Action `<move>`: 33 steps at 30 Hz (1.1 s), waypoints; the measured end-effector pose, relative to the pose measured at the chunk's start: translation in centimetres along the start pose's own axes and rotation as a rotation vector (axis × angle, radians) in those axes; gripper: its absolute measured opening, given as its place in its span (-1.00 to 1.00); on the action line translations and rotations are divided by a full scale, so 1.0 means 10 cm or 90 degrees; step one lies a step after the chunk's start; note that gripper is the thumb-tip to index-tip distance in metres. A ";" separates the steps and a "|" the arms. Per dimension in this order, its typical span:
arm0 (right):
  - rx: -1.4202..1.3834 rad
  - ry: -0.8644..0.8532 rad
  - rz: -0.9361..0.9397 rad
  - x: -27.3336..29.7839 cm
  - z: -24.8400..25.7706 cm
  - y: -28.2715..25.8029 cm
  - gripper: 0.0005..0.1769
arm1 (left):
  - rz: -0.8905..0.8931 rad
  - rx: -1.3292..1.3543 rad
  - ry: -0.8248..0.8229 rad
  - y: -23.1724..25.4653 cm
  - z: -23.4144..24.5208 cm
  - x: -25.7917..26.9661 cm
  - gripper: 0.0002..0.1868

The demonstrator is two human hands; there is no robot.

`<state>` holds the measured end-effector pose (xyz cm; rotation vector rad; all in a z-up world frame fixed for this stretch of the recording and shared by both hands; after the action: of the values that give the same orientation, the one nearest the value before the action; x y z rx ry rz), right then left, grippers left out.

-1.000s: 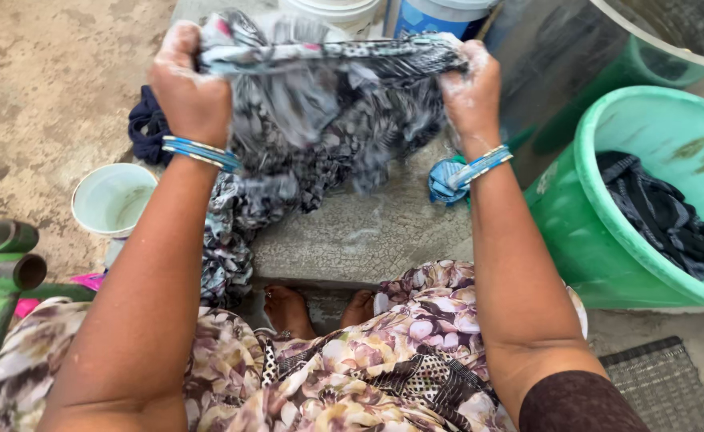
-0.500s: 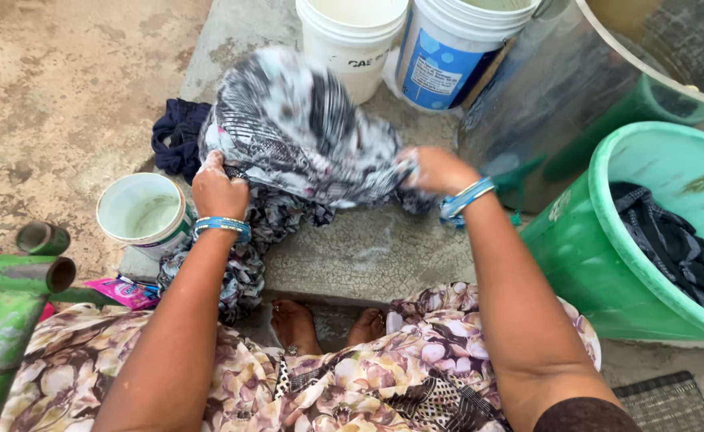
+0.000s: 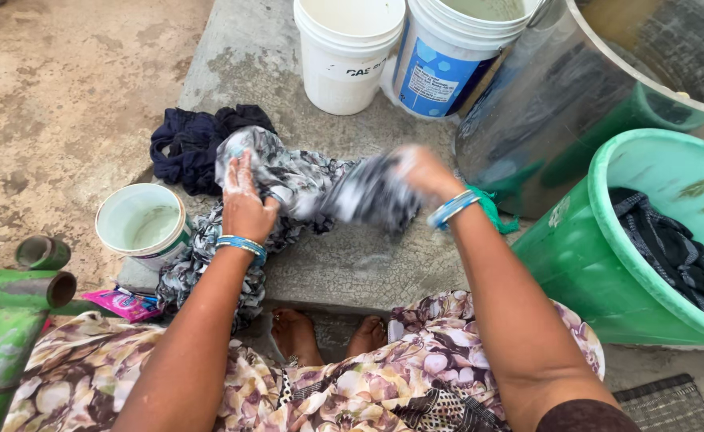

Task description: The person washes clothes by hand on a stone surface, applying soap and scrubbing them with a green brush.

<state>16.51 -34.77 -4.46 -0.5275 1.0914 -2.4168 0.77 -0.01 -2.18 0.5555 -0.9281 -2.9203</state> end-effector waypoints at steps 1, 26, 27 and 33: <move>-0.151 0.168 -0.093 -0.02 0.23 0.29 -0.55 | 0.015 0.008 0.003 -0.06 -0.04 -0.01 0.04; 0.262 -0.105 -0.319 0.00 -0.79 1.11 0.49 | -0.073 -0.129 -0.044 -0.40 0.39 -0.41 -0.75; 0.238 -0.119 -0.283 -0.02 -0.84 1.02 0.53 | 0.008 0.021 -0.051 -0.40 0.57 -0.45 -0.77; 0.277 -0.161 -0.277 0.04 -1.11 0.11 0.61 | -0.017 0.993 0.098 0.42 1.49 -0.42 -0.77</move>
<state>10.90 -28.94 -12.10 -0.9594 0.3495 -2.7400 -0.79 5.33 12.90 0.6907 -2.9235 -1.4926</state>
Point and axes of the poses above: each hand's wrist, its own x-axis away from the middle knuckle, its own z-axis out of the back of the hand, y = z × x, the point moved 3 cm from there along -x, towards the middle knuckle, and after that the axes turned 8 degrees about -y, right-handed, at the moved point
